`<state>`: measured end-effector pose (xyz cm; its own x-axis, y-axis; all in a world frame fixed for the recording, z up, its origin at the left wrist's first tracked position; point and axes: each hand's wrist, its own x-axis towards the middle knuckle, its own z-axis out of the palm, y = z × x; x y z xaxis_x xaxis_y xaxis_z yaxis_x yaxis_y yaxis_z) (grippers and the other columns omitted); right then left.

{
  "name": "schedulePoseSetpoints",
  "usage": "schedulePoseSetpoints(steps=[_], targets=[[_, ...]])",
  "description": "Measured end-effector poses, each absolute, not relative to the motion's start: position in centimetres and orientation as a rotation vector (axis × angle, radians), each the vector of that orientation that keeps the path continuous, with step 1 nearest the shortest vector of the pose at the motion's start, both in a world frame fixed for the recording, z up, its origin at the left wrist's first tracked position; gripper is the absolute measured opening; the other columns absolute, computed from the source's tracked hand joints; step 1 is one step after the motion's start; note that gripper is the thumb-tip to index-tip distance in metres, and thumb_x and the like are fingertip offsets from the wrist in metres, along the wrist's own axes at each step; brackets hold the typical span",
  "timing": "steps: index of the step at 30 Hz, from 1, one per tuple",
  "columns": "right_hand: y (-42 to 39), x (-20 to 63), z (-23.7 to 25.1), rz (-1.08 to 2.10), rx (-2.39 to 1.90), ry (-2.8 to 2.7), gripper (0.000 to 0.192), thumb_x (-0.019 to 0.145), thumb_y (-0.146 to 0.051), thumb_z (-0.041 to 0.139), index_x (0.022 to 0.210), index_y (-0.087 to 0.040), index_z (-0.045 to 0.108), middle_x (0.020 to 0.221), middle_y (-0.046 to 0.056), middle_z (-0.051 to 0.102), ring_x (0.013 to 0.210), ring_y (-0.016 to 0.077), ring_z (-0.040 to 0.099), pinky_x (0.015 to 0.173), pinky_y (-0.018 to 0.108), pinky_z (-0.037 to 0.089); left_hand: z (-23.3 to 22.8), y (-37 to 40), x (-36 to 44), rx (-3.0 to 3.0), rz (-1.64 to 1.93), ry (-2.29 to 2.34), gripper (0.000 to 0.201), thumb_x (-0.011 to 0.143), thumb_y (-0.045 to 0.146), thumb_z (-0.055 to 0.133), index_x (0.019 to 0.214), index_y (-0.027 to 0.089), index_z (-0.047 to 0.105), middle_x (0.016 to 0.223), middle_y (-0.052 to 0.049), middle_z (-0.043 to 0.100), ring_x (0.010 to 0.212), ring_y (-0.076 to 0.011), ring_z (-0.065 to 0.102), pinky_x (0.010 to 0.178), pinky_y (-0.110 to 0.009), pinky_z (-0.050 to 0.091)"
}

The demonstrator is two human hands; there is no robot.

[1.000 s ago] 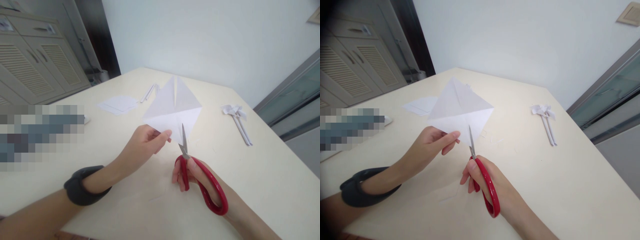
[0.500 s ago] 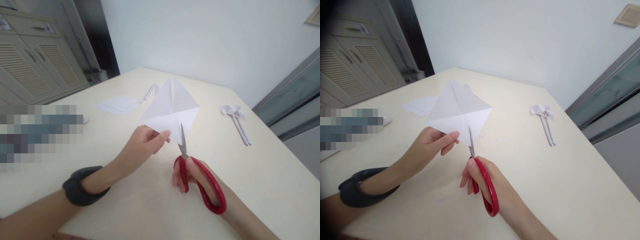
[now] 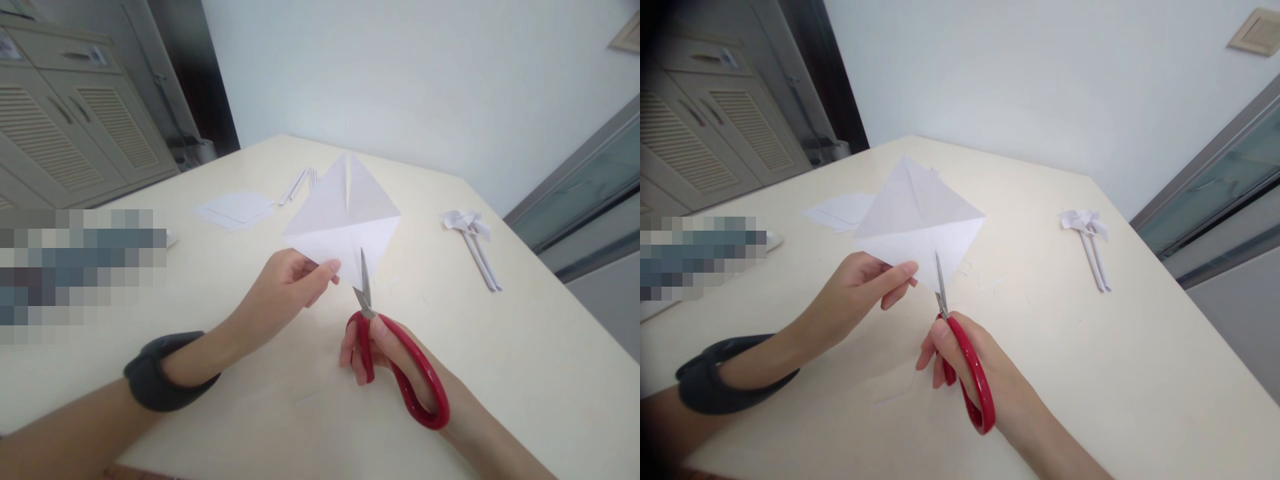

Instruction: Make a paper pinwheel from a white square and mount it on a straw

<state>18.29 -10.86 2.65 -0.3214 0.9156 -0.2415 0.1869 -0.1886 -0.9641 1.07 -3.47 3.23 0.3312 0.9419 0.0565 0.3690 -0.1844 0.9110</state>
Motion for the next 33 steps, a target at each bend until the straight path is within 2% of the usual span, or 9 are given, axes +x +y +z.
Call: schedulePoseSetpoints(steps=[5,9,17,28,33], targets=[[-10.99,18.31,2.70,1.578,-1.319,-1.478,0.056,0.084,-0.069,0.030,0.071,-0.019,0.052,0.060,0.001,0.047,0.060,0.0159,0.047,0.052,0.027,0.036,3.22,-3.48,1.09,1.741,0.843,1.166,0.047,0.085,0.039,0.048,0.043,0.020,0.037,0.044,0.002,0.037,0.065,-0.0166,0.058,0.064,-0.022,0.045],[-10.86,18.19,2.55,1.573,-1.295,-1.483,0.058,0.084,-0.070,0.029,0.071,-0.019,0.052,0.059,0.001,0.047,0.059,0.0156,0.047,0.053,0.027,0.036,3.23,-3.34,1.14,1.724,0.825,1.172,0.046,0.085,0.038,0.048,0.043,0.020,0.038,0.045,0.002,0.036,0.067,-0.0169,0.058,0.067,-0.022,0.045],[-10.74,17.97,2.06,1.605,-1.236,-1.397,0.052,0.083,-0.068,0.036,0.072,-0.018,0.050,0.069,0.004,0.058,0.054,0.0124,0.045,0.054,0.027,0.037,3.20,-3.48,1.07,1.751,0.830,1.166,0.046,0.085,0.038,0.046,0.043,0.020,0.037,0.044,0.002,0.038,0.069,-0.0174,0.059,0.064,-0.022,0.045],[-10.94,18.00,2.57,1.629,-1.297,-1.334,0.050,0.080,-0.067,0.045,0.072,-0.018,0.049,0.061,0.001,0.052,0.051,0.0114,0.042,0.052,0.027,0.035,3.15,-3.37,1.06,1.758,0.838,1.164,0.048,0.085,0.040,0.046,0.042,0.020,0.036,0.044,0.002,0.037,0.068,-0.0172,0.058,0.069,-0.022,0.046],[-11.16,18.04,2.62,1.632,-1.315,-1.319,0.049,0.080,-0.067,0.044,0.074,-0.019,0.049,0.056,-0.003,0.043,0.051,0.0119,0.040,0.050,0.026,0.032,3.18,-3.36,1.07,1.747,0.840,1.160,0.047,0.085,0.039,0.046,0.043,0.020,0.036,0.044,0.002,0.038,0.068,-0.0175,0.058,0.068,-0.023,0.046]])
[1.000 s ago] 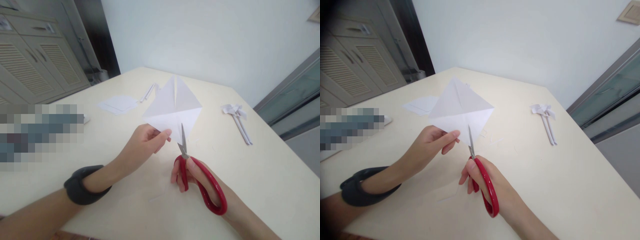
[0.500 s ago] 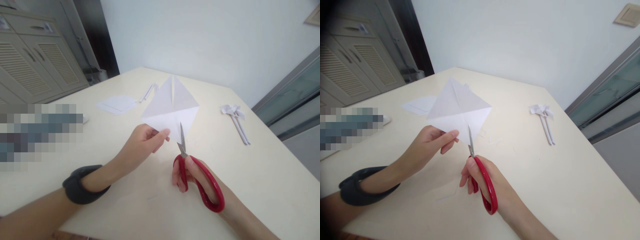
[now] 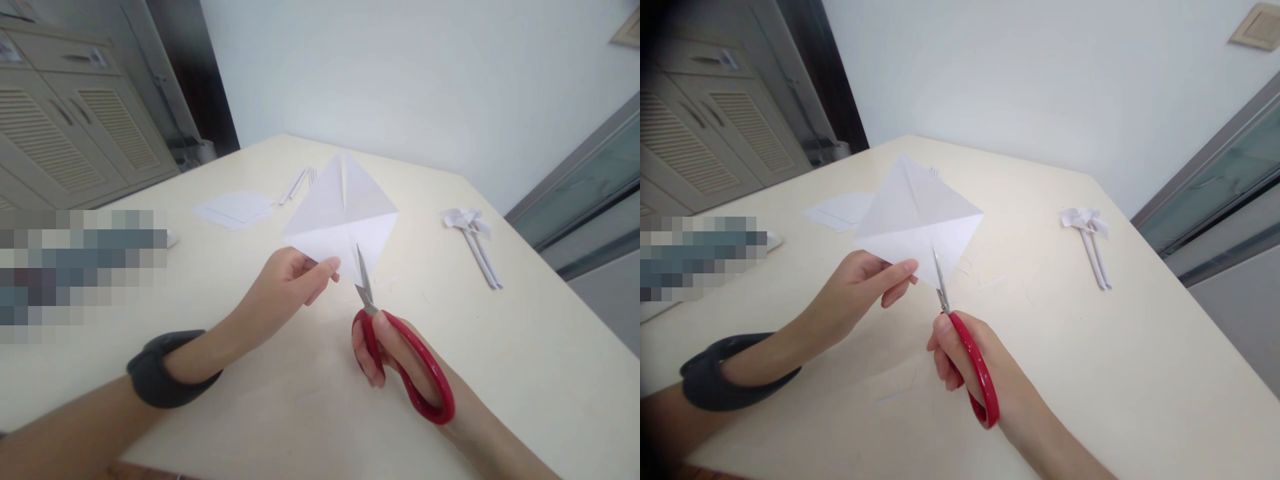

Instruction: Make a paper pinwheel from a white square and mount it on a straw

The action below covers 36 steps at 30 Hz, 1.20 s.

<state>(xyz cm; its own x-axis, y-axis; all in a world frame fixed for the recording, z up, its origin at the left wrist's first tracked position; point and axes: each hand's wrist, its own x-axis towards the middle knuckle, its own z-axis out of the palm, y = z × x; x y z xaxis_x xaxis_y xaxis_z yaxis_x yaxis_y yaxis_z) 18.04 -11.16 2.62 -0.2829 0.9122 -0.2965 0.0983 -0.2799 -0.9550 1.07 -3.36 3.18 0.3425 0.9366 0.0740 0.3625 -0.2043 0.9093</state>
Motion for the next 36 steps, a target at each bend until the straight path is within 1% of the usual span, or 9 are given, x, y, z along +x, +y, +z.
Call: schedulePoseSetpoints(steps=[5,9,14,18,22,26,30,36], targets=[[-11.19,18.03,2.64,1.608,-1.295,-1.297,0.047,0.083,-0.065,0.043,0.073,-0.019,0.048,0.053,-0.004,0.038,0.051,0.0113,0.036,0.051,0.026,0.029,3.26,-3.35,1.15,1.736,0.826,1.181,0.046,0.084,0.039,0.046,0.042,0.021,0.037,0.044,0.001,0.039,0.070,-0.0189,0.059,0.066,-0.023,0.046],[-11.16,18.07,2.63,1.644,-1.274,-1.279,0.049,0.081,-0.067,0.044,0.073,-0.018,0.048,0.053,-0.005,0.037,0.049,0.0107,0.035,0.050,0.026,0.028,3.22,-3.39,1.06,1.734,0.832,1.162,0.047,0.085,0.039,0.046,0.043,0.020,0.036,0.044,0.002,0.038,0.069,-0.0177,0.059,0.070,-0.023,0.045],[-11.35,18.07,2.64,1.631,-1.257,-1.268,0.046,0.084,-0.062,0.042,0.073,-0.018,0.046,0.054,-0.005,0.036,0.049,0.0100,0.033,0.052,0.027,0.027,3.11,-3.38,0.98,1.736,0.829,1.148,0.049,0.087,0.038,0.046,0.042,0.020,0.035,0.044,0.003,0.036,0.068,-0.0157,0.058,0.075,-0.022,0.043],[-11.14,18.17,2.50,1.630,-1.269,-1.324,0.045,0.086,-0.062,0.040,0.073,-0.019,0.045,0.056,-0.004,0.037,0.051,0.0111,0.035,0.055,0.028,0.028,3.10,-3.28,1.11,1.731,0.833,1.141,0.049,0.087,0.037,0.046,0.043,0.020,0.036,0.045,0.003,0.037,0.069,-0.0151,0.058,0.077,-0.022,0.042],[-11.01,18.13,2.50,1.636,-1.254,-1.342,0.046,0.088,-0.062,0.036,0.072,-0.019,0.042,0.061,-0.003,0.040,0.057,0.0124,0.038,0.061,0.030,0.031,3.14,-3.41,1.09,1.719,0.804,1.145,0.048,0.087,0.037,0.046,0.043,0.020,0.036,0.047,0.002,0.040,0.074,-0.0166,0.059,0.073,-0.023,0.043],[-11.21,17.95,2.52,1.624,-1.263,-1.361,0.045,0.088,-0.061,0.035,0.071,-0.019,0.041,0.063,-0.003,0.039,0.058,0.0122,0.038,0.062,0.030,0.031,3.05,-3.47,1.02,1.731,0.813,1.132,0.047,0.087,0.037,0.046,0.044,0.020,0.036,0.047,0.002,0.040,0.073,-0.0172,0.058,0.069,-0.024,0.043],[-11.29,17.98,2.30,1.584,-1.253,-1.352,0.047,0.090,-0.061,0.031,0.070,-0.019,0.041,0.061,-0.003,0.039,0.057,0.0121,0.038,0.061,0.029,0.031,2.84,-3.33,1.00,1.706,0.807,1.124,0.047,0.086,0.038,0.047,0.045,0.020,0.037,0.047,0.002,0.039,0.074,-0.0179,0.058,0.065,-0.024,0.043],[-11.17,18.35,2.17,1.590,-1.219,-1.350,0.041,0.090,-0.054,0.039,0.071,-0.019,0.044,0.056,-0.004,0.037,0.051,0.0103,0.037,0.053,0.027,0.030,2.86,-3.39,0.98,1.713,0.829,1.133,0.047,0.086,0.039,0.047,0.044,0.019,0.038,0.047,0.001,0.041,0.075,-0.0180,0.058,0.064,-0.024,0.043]])
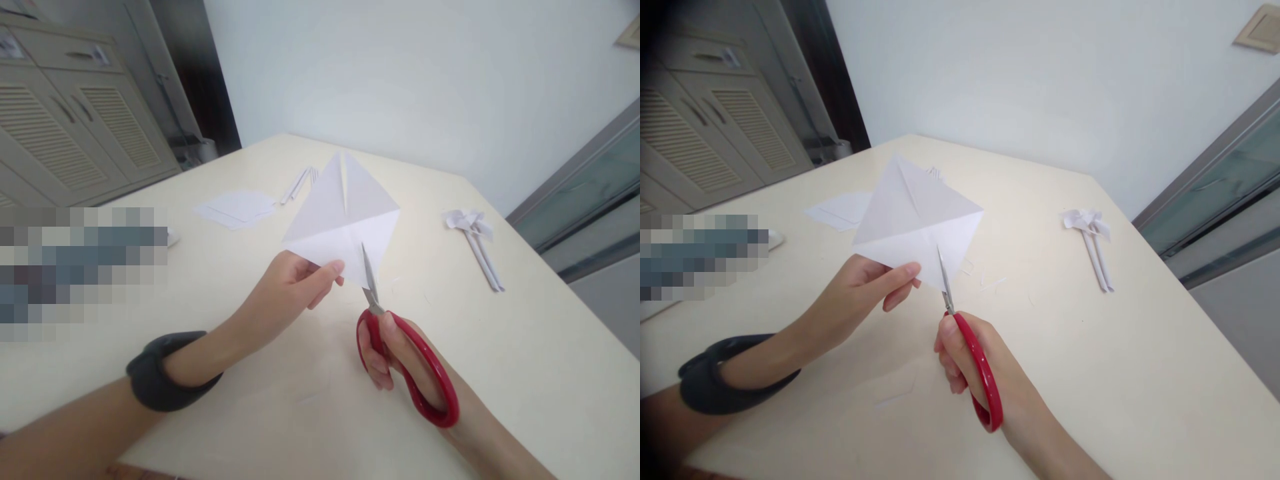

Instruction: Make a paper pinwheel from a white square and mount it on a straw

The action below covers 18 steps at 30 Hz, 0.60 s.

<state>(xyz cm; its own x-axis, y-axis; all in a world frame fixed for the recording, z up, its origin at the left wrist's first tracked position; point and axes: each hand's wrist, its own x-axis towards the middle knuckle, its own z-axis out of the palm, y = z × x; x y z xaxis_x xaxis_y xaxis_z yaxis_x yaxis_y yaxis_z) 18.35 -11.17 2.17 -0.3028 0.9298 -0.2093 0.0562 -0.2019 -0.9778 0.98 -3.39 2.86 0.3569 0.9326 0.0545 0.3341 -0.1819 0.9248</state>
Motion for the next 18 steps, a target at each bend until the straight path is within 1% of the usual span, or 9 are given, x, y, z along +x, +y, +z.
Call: schedulePoseSetpoints(steps=[3,8,14,18], targets=[[-11.26,18.35,2.20,1.595,-1.215,-1.331,0.040,0.091,-0.053,0.040,0.071,-0.019,0.043,0.057,-0.004,0.037,0.050,0.0097,0.037,0.052,0.026,0.030,2.99,-3.42,1.00,1.719,0.818,1.142,0.047,0.086,0.038,0.047,0.044,0.019,0.037,0.046,0.002,0.040,0.074,-0.0179,0.059,0.066,-0.024,0.044],[-11.33,18.39,2.29,1.609,-1.223,-1.360,0.042,0.091,-0.053,0.038,0.067,-0.019,0.041,0.057,-0.004,0.038,0.051,0.0096,0.036,0.053,0.026,0.030,3.03,-3.25,1.07,1.750,0.843,1.131,0.050,0.086,0.037,0.047,0.041,0.019,0.034,0.043,0.003,0.038,0.067,-0.0152,0.058,0.075,-0.023,0.044],[-11.17,18.29,2.79,1.597,-1.269,-1.371,0.041,0.090,-0.055,0.040,0.068,-0.019,0.038,0.060,-0.004,0.036,0.055,0.0103,0.035,0.056,0.028,0.029,2.89,-3.11,1.11,1.769,0.805,1.116,0.051,0.087,0.039,0.047,0.042,0.019,0.034,0.043,0.003,0.036,0.065,-0.0145,0.058,0.073,-0.023,0.043],[-11.19,18.11,2.85,1.597,-1.289,-1.346,0.044,0.089,-0.058,0.038,0.069,-0.019,0.039,0.063,-0.003,0.038,0.055,0.0100,0.035,0.056,0.028,0.028,2.86,-3.17,1.03,1.768,0.797,1.095,0.049,0.087,0.038,0.047,0.043,0.019,0.036,0.044,0.003,0.037,0.065,-0.0143,0.056,0.073,-0.023,0.042]])
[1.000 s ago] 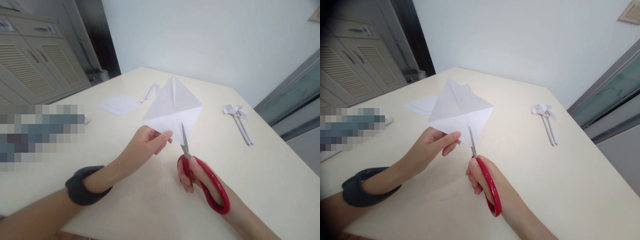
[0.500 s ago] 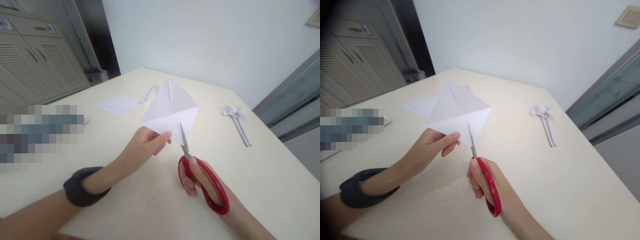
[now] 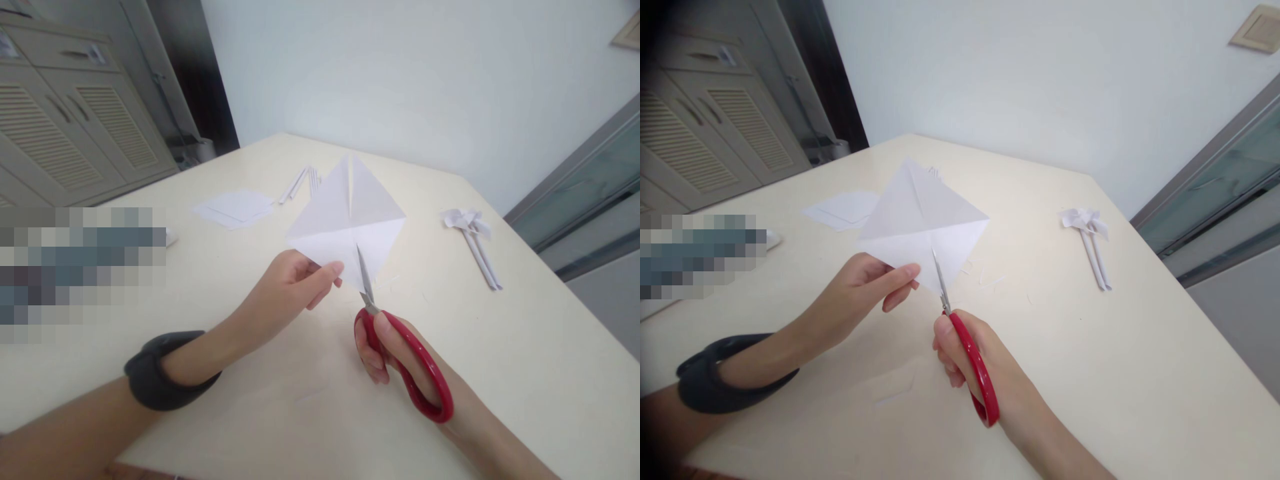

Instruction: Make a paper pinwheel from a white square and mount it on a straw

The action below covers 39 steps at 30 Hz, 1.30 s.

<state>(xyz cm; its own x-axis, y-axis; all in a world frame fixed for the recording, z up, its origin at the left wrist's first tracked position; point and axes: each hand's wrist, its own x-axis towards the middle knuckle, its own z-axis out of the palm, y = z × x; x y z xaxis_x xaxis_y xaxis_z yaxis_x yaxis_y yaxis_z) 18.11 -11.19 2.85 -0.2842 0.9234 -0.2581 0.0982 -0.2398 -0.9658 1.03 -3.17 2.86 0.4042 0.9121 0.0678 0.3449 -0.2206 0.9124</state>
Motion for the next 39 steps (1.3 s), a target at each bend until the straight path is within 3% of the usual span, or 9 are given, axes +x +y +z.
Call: schedulePoseSetpoints(steps=[18,30,39], targets=[[-11.25,18.37,2.32,1.615,-1.208,-1.342,0.040,0.092,-0.048,0.040,0.065,-0.019,0.037,0.056,-0.005,0.035,0.049,0.0088,0.033,0.051,0.026,0.027,2.81,-3.14,1.21,1.783,0.808,1.113,0.051,0.088,0.038,0.047,0.042,0.019,0.034,0.043,0.004,0.036,0.066,-0.0130,0.059,0.078,-0.021,0.042],[-11.21,18.36,2.74,1.637,-1.224,-1.322,0.041,0.091,-0.052,0.041,0.065,-0.020,0.036,0.061,-0.004,0.037,0.056,0.0105,0.035,0.056,0.027,0.028,2.63,-3.28,1.01,1.784,0.718,1.128,0.048,0.085,0.041,0.046,0.043,0.020,0.036,0.045,0.001,0.041,0.071,-0.0188,0.060,0.071,-0.026,0.047],[-11.30,18.38,2.49,1.604,-1.212,-1.356,0.042,0.093,-0.049,0.038,0.063,-0.019,0.036,0.059,-0.004,0.037,0.053,0.0099,0.037,0.056,0.027,0.029,2.64,-3.20,0.99,1.754,0.687,1.123,0.049,0.086,0.042,0.046,0.044,0.020,0.036,0.047,0.002,0.042,0.072,-0.0190,0.060,0.065,-0.026,0.044]])
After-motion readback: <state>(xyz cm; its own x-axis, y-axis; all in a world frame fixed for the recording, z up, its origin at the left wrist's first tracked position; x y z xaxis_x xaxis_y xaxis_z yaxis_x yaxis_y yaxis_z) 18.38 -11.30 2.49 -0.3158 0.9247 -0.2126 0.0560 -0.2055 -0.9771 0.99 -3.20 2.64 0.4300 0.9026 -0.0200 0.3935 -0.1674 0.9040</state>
